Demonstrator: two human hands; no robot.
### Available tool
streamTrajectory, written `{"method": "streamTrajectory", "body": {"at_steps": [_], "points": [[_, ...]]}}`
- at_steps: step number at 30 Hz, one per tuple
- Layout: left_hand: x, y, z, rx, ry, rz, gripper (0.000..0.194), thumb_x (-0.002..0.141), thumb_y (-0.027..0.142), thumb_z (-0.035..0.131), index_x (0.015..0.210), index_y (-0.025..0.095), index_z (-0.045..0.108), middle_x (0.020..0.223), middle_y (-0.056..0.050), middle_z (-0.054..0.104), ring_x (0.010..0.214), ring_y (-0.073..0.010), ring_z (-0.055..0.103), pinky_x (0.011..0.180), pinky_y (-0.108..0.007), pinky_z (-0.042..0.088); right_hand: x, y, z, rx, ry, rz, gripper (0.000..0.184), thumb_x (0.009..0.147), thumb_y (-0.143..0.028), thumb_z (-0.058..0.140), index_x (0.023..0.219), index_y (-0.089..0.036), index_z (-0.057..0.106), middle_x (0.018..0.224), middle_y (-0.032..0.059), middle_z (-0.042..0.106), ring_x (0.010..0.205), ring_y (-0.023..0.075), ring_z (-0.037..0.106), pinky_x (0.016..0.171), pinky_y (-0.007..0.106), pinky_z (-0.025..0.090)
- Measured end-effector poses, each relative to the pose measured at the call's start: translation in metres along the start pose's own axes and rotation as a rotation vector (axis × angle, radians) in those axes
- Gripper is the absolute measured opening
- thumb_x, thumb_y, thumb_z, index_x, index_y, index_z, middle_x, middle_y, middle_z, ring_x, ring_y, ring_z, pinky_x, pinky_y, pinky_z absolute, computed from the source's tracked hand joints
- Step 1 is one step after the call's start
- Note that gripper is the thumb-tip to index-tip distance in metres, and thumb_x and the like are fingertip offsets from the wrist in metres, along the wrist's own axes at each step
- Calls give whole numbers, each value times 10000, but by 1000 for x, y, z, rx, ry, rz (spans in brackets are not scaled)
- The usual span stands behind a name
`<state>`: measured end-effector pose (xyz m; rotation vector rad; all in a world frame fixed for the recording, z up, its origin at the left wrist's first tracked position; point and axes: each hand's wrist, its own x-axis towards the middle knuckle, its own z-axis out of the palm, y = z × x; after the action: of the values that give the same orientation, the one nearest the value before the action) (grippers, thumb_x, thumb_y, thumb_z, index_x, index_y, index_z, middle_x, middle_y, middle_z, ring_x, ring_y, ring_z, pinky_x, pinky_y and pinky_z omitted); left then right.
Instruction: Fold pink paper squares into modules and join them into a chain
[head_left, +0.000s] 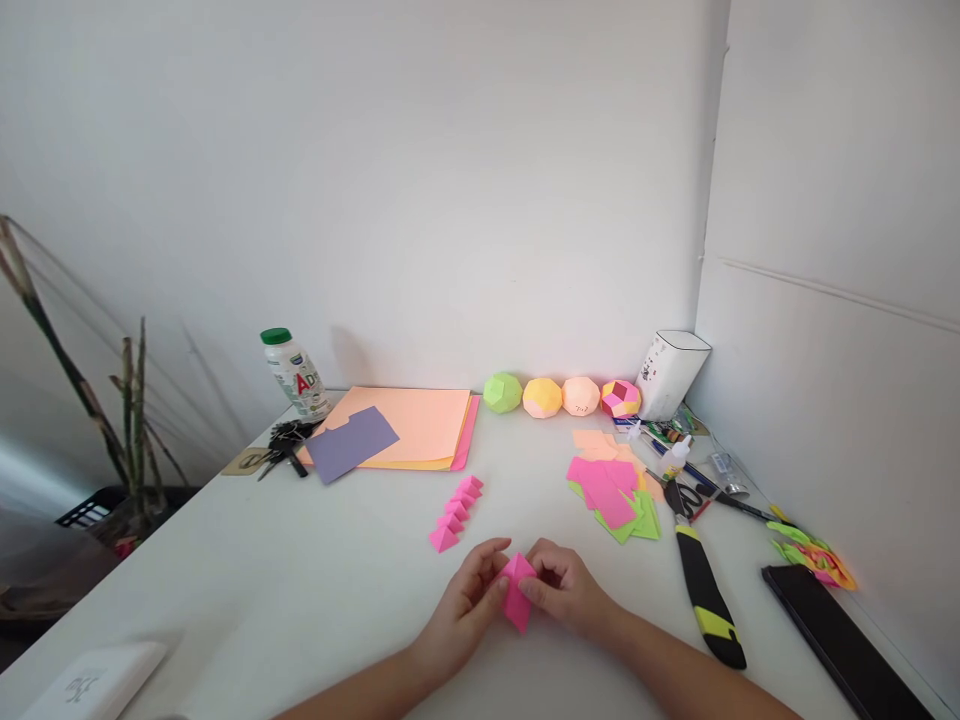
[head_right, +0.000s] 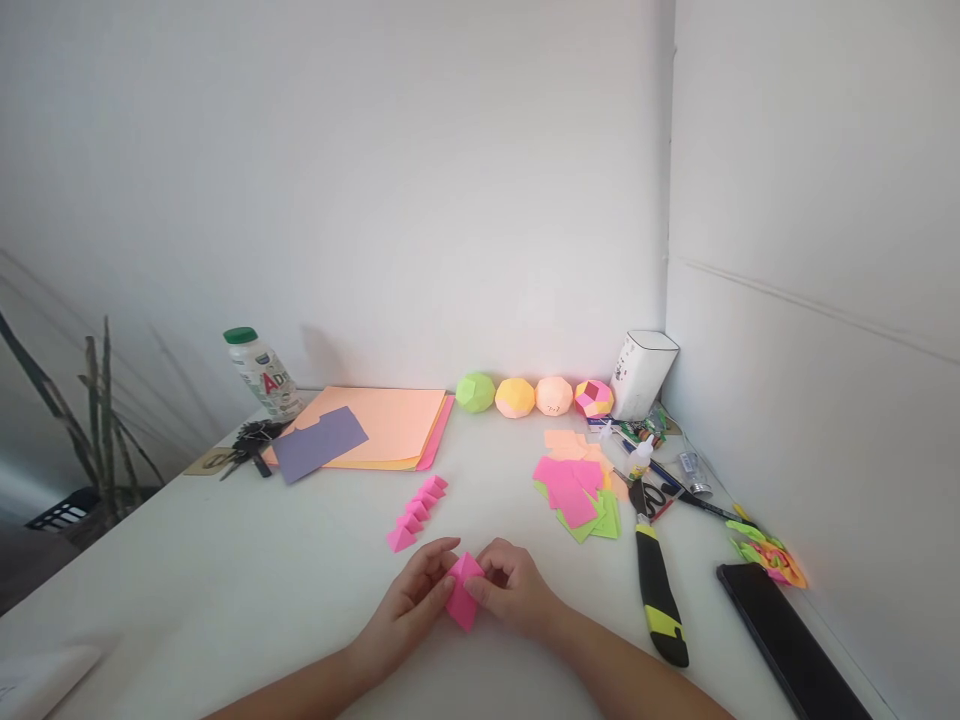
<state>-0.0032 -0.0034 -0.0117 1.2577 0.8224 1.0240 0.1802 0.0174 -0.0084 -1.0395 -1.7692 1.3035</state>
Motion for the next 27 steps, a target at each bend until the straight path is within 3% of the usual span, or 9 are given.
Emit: {"method": "streamTrajectory", "body": {"at_steps": [3, 7, 14, 17, 20, 27], "points": [[1, -2, -3, 75, -93, 135, 301, 888, 344, 500, 1187, 311, 510, 968, -35, 512, 935, -183, 506, 827, -329, 453, 0, 5, 0, -5, -4, 8, 378, 780, -513, 591, 658, -157, 555, 725, 14, 484, 645, 128, 447, 608, 266, 378], [3, -2, -5, 163, -183, 217, 321, 906, 307, 459, 1219, 314, 530, 969, -59, 466, 936, -204, 486, 802, -358, 477, -1, 5, 1, 29, -1, 31, 334, 761, -476, 629, 677, -156, 579, 739, 10, 478, 653, 127, 459, 612, 264, 383], [3, -1, -3, 194, -150, 182, 358, 881, 322, 497, 1238, 304, 516, 946, -55, 459, 907, -202, 487, 762, -336, 475, -1, 3, 1, 126, -4, 45, 256, 733, -420, 682, 723, -165, 656, 766, 12, 496, 649, 122, 470, 596, 260, 386], [3, 2, -2, 253, -116, 110, 312, 860, 313, 529, 1164, 267, 577, 895, -43, 475, 834, -183, 499, 718, -302, 466, 0, 4, 0, 144, 25, 33, 247, 730, -413, 690, 729, -167, 671, 749, 11, 510, 643, 121, 469, 601, 261, 386], [4, 7, -1, 362, -91, 39, 238, 858, 303, 527, 1052, 229, 644, 821, -31, 509, 755, -165, 507, 693, -283, 448, -1, 4, 1, 161, 48, 40, 242, 731, -396, 696, 721, -159, 649, 738, 10, 530, 629, 117, 466, 596, 257, 382], [4, 15, 1, 479, -76, 25, 244, 868, 336, 485, 887, 182, 673, 714, -15, 507, 665, -149, 484, 625, -255, 408, -2, 10, 1, 268, 68, 147, 269, 709, -353, 726, 767, -181, 528, 658, -35, 521, 523, 82, 418, 494, 208, 327]]}}
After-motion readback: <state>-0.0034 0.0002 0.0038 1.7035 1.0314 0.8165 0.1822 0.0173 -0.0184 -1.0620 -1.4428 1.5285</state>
